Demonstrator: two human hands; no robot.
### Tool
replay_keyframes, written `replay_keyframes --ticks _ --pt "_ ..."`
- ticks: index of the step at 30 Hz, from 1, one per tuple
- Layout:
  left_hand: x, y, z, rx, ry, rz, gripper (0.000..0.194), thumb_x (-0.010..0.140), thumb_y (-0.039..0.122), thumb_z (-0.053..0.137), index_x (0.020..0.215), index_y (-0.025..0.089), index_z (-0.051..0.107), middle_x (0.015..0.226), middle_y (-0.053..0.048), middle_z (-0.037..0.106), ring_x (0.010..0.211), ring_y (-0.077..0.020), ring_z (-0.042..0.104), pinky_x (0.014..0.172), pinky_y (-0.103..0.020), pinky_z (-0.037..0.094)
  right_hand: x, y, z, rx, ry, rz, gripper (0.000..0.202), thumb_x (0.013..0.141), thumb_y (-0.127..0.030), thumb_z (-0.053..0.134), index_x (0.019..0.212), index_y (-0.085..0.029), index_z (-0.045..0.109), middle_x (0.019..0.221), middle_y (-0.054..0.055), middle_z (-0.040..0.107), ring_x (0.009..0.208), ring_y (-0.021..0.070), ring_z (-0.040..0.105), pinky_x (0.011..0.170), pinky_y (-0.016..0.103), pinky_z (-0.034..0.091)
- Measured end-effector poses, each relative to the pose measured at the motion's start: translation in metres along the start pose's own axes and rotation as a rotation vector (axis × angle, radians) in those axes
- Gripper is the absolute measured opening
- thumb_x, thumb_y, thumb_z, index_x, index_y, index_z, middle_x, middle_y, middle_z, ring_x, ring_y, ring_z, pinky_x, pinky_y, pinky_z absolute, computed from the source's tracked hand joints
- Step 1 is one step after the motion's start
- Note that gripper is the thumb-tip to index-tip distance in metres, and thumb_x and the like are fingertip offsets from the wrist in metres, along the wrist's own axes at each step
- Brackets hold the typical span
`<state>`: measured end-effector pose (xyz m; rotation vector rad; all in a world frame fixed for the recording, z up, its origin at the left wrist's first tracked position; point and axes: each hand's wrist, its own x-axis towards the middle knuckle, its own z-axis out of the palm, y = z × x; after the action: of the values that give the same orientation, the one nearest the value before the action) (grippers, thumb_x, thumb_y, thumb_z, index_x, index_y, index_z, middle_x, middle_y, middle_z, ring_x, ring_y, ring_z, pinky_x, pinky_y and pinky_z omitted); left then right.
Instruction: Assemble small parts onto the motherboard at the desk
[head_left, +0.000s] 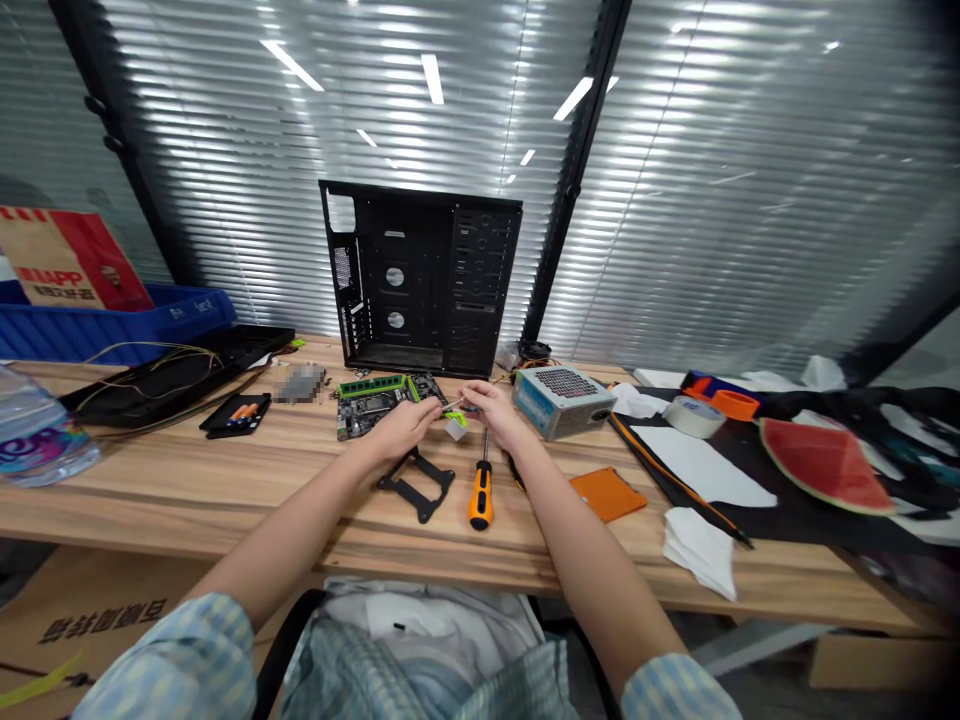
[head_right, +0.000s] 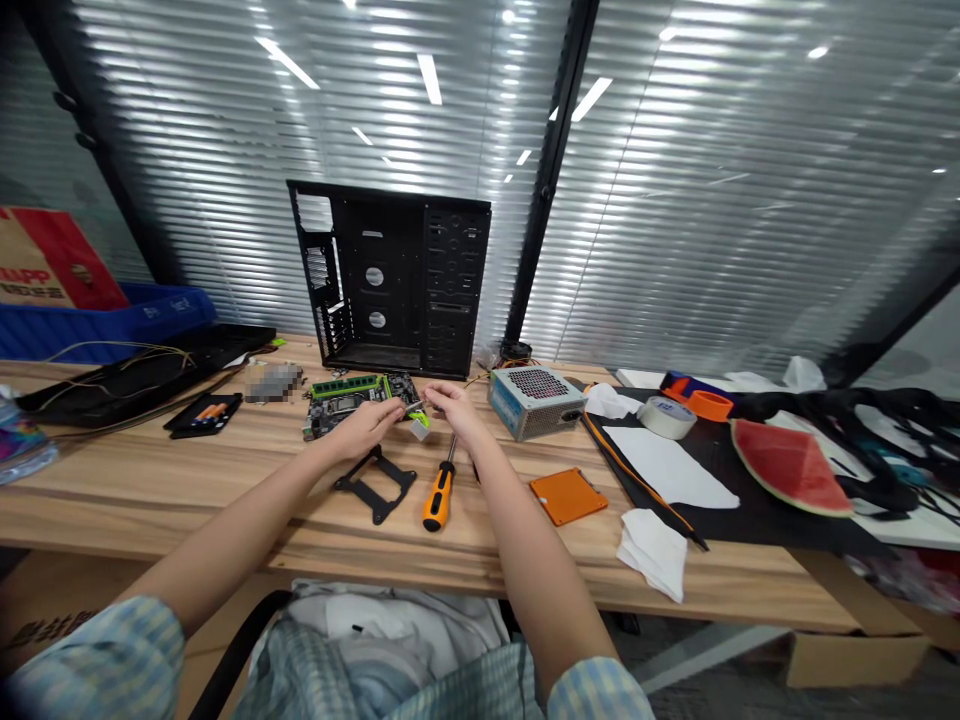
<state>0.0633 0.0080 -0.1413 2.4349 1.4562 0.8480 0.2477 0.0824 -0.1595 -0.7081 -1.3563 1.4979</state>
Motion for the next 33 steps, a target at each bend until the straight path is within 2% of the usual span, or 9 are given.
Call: replay_keyframes --ticks 4,9,13,16,18,22,26,33 --pt "0.0 -0.004 0.0 0.082 0.055 -0.07 0.03 0.096 0.037 0.032 0.082 0.023 0.054 0.064 -0.001 0.057 0.061 -0.0177 0.055 0.06 -0.026 0.035 -0.001 -0.004 -0.004 -0.166 0.034 -0.146 0.026 0.063 -0.042 0.075 0.076 -0.02 0.068 0.079 0.0 0.067 0.074 0.0138 0.057 0.066 0.025 0.043" --pt "0.001 -0.004 0.002 0.026 0.132 -0.099 0.033 0.097 0.038 0.03 0.085 0.022 0.056 0.071 -0.002 0.061 0.068 -0.0189 0.059 0.064 -0.027 0.038 0.002 0.005 -0.002 -0.278 -0.013 -0.224 0.025 0.066 -0.044 0.07 0.069 -0.02 0.064 0.072 -0.001 0.062 0.07 0.0143 0.054 0.071 0.028 0.044" --pt "0.001 -0.004 0.004 -0.018 0.098 -0.06 0.035 0.097 0.04 0.029 0.085 0.022 0.056 0.073 -0.001 0.062 0.07 -0.0177 0.059 0.067 -0.027 0.04 0.009 0.016 -0.002 -0.312 0.124 -0.238 0.023 0.07 -0.043 0.064 0.068 -0.021 0.06 0.069 -0.002 0.058 0.067 0.0139 0.053 0.067 0.027 0.044" --pt "0.001 -0.002 0.003 -0.016 0.069 -0.042 0.034 0.097 0.04 0.029 0.084 0.022 0.055 0.072 0.0 0.061 0.069 -0.0171 0.058 0.067 -0.026 0.039 0.012 0.015 -0.004 -0.229 0.213 -0.171 0.018 0.071 -0.039 0.063 0.077 -0.021 0.06 0.073 -0.002 0.059 0.061 0.0115 0.051 0.057 0.023 0.042" --pt "0.0 -0.001 0.003 -0.012 0.075 -0.045 0.034 0.097 0.04 0.029 0.084 0.022 0.054 0.07 0.001 0.059 0.067 -0.0168 0.056 0.066 -0.026 0.038 0.011 0.011 -0.006 -0.159 0.175 -0.083 0.022 0.071 -0.037 0.063 0.087 -0.023 0.063 0.079 -0.002 0.062 0.058 0.01 0.05 0.051 0.022 0.039" --pt "0.001 -0.002 0.002 -0.023 0.064 -0.058 0.035 0.097 0.041 0.029 0.083 0.021 0.053 0.067 0.002 0.056 0.064 -0.0158 0.054 0.064 -0.026 0.037 0.004 -0.001 -0.007 -0.099 -0.014 0.01 0.031 0.071 -0.039 0.062 0.098 -0.024 0.069 0.093 0.0 0.068 0.064 0.0112 0.058 0.051 0.021 0.038" --pt "0.001 -0.004 0.003 -0.047 0.068 -0.045 0.034 0.097 0.042 0.029 0.082 0.021 0.052 0.07 0.002 0.056 0.067 -0.0154 0.054 0.065 -0.026 0.037 -0.003 -0.004 -0.006 -0.201 -0.071 -0.048 0.029 0.069 -0.038 0.07 0.094 -0.023 0.074 0.089 0.002 0.072 0.071 0.0145 0.061 0.058 0.024 0.041" --pt "0.0 -0.003 0.001 -0.048 0.042 -0.015 0.037 0.098 0.042 0.028 0.081 0.02 0.052 0.066 0.002 0.054 0.064 -0.0149 0.052 0.065 -0.026 0.036 -0.001 -0.001 -0.006 -0.266 -0.076 -0.163 0.032 0.068 -0.048 0.071 0.077 -0.018 0.071 0.073 0.001 0.068 0.066 0.0127 0.056 0.063 0.025 0.042"
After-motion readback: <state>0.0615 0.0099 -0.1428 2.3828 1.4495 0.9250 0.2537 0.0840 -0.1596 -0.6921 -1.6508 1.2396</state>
